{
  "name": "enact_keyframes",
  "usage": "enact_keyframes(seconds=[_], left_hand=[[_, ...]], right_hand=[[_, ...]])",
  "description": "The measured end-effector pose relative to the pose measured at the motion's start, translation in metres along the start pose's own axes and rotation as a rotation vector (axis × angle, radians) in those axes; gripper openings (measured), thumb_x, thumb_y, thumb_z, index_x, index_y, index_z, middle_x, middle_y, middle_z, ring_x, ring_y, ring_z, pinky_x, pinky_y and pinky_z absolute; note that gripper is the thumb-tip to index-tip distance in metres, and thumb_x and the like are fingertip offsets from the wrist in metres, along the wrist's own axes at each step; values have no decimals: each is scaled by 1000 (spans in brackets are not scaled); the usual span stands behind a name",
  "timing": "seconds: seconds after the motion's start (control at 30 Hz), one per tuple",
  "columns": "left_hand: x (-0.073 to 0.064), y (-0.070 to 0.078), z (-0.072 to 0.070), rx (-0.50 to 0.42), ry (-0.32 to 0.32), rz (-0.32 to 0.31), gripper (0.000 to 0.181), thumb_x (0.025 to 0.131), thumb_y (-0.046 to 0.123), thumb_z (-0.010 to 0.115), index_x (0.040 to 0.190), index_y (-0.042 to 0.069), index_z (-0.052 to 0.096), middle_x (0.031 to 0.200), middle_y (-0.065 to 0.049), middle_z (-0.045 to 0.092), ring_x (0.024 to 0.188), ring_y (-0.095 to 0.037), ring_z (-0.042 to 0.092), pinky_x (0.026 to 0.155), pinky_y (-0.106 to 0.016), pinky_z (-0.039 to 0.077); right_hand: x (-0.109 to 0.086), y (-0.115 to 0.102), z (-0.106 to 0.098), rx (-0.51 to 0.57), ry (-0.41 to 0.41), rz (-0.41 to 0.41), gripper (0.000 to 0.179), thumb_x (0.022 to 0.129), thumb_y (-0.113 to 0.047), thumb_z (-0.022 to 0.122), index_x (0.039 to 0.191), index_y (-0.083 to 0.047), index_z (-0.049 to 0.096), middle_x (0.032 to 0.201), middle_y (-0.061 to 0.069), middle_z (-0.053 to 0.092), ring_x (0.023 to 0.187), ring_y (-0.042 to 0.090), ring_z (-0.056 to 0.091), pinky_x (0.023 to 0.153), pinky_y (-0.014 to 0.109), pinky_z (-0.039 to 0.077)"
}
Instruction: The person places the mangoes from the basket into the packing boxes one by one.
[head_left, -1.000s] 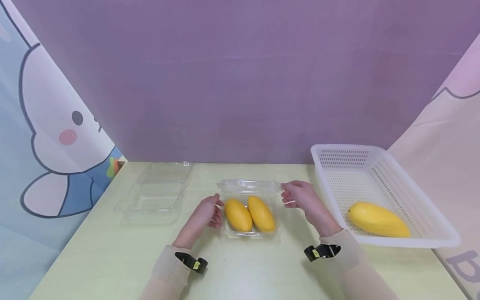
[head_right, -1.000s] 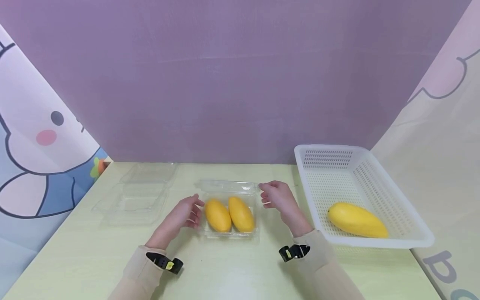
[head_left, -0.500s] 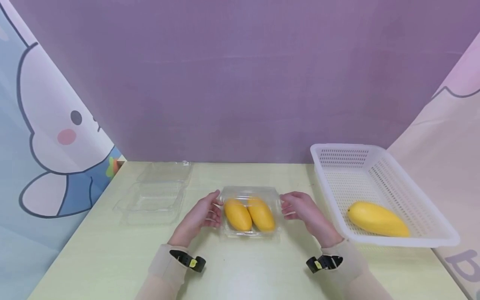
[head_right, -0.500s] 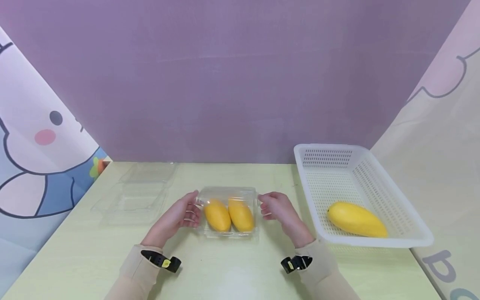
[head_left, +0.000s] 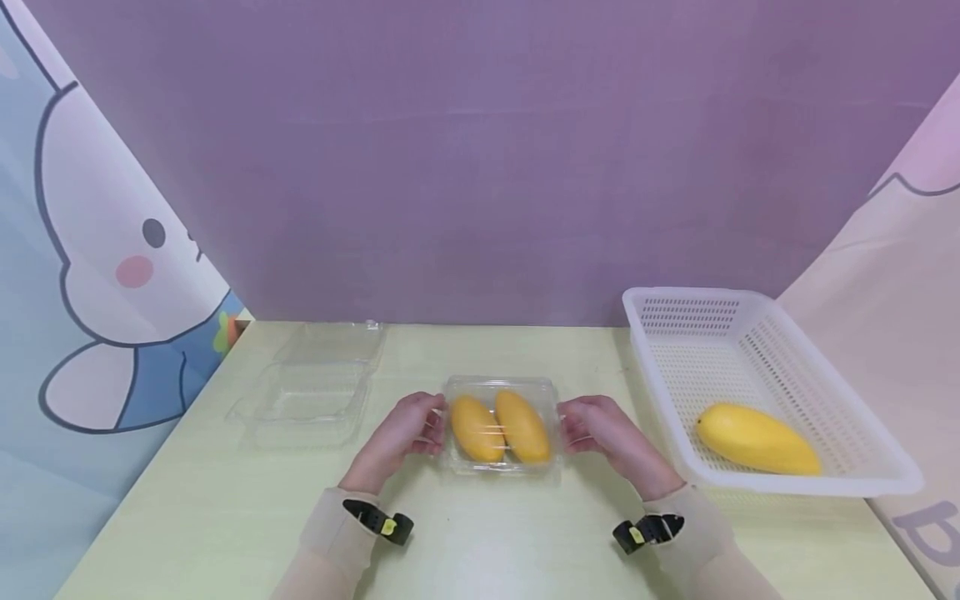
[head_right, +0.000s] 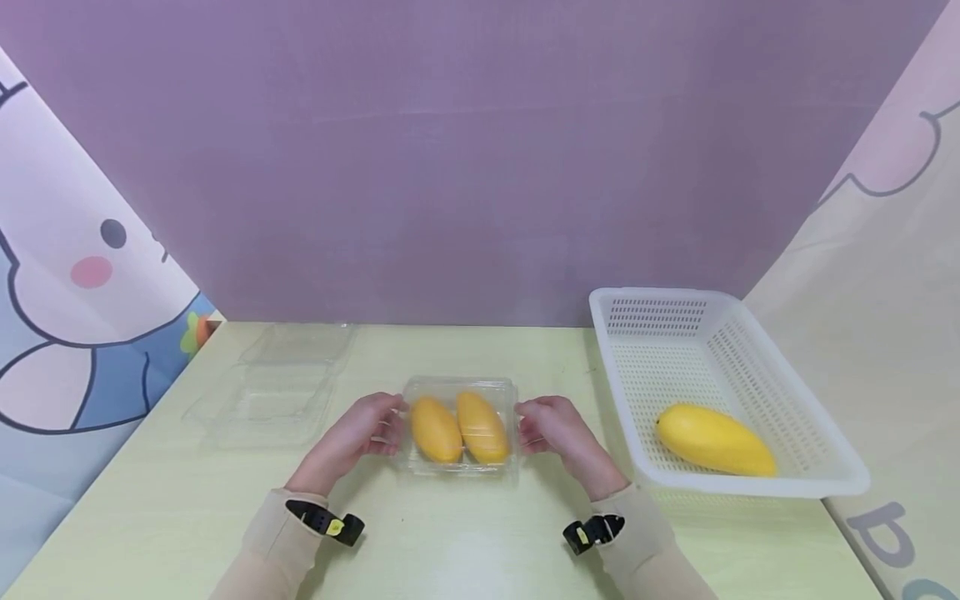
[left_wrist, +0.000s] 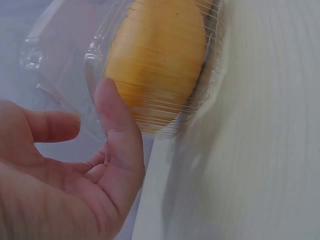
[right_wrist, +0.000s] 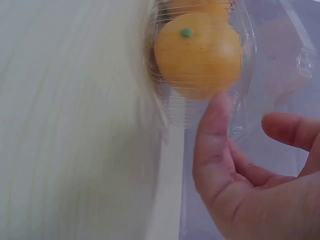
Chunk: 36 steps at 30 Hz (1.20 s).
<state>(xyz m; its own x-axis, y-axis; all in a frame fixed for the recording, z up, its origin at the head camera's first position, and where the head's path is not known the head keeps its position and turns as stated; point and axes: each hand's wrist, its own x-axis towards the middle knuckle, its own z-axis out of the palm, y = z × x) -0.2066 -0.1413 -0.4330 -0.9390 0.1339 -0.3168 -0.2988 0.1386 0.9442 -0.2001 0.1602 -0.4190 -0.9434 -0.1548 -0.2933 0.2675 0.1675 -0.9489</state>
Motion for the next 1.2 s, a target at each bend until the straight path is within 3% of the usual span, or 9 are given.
enact_keyframes(seconds=[0.23, 0.73, 1.0, 1.2], left_hand=[[2, -3, 2, 12, 17, 6, 25, 104, 19, 50, 114, -4, 56, 82, -8, 56, 64, -17, 56, 56, -28, 53], [2, -4, 5, 57, 43, 39, 17, 104, 15, 51, 110, -1, 55, 77, -6, 54, 62, -17, 56, 56, -28, 53], [1, -3, 5, 67, 37, 61, 19, 104, 14, 50, 112, -3, 55, 79, -8, 54, 63, -19, 56, 57, -30, 54], [1, -3, 5, 69, 31, 67, 22, 103, 14, 52, 115, -4, 54, 82, -10, 56, 67, -19, 57, 59, -31, 55]], right_hand=[[9, 4, -1, 37, -20, 6, 30, 95, -11, 60, 110, 15, 57, 77, 6, 60, 67, 17, 61, 63, 30, 57], [28, 5, -1, 58, 28, 21, 26, 97, -10, 57, 107, 14, 57, 72, 5, 57, 60, 14, 56, 55, 26, 52], [27, 5, -3, 51, 6, -26, 27, 98, -8, 58, 108, 16, 57, 75, 6, 58, 62, 14, 57, 56, 25, 53], [21, 2, -6, 26, -41, -37, 31, 97, -5, 58, 117, 18, 54, 81, 8, 61, 67, 15, 59, 61, 25, 55]])
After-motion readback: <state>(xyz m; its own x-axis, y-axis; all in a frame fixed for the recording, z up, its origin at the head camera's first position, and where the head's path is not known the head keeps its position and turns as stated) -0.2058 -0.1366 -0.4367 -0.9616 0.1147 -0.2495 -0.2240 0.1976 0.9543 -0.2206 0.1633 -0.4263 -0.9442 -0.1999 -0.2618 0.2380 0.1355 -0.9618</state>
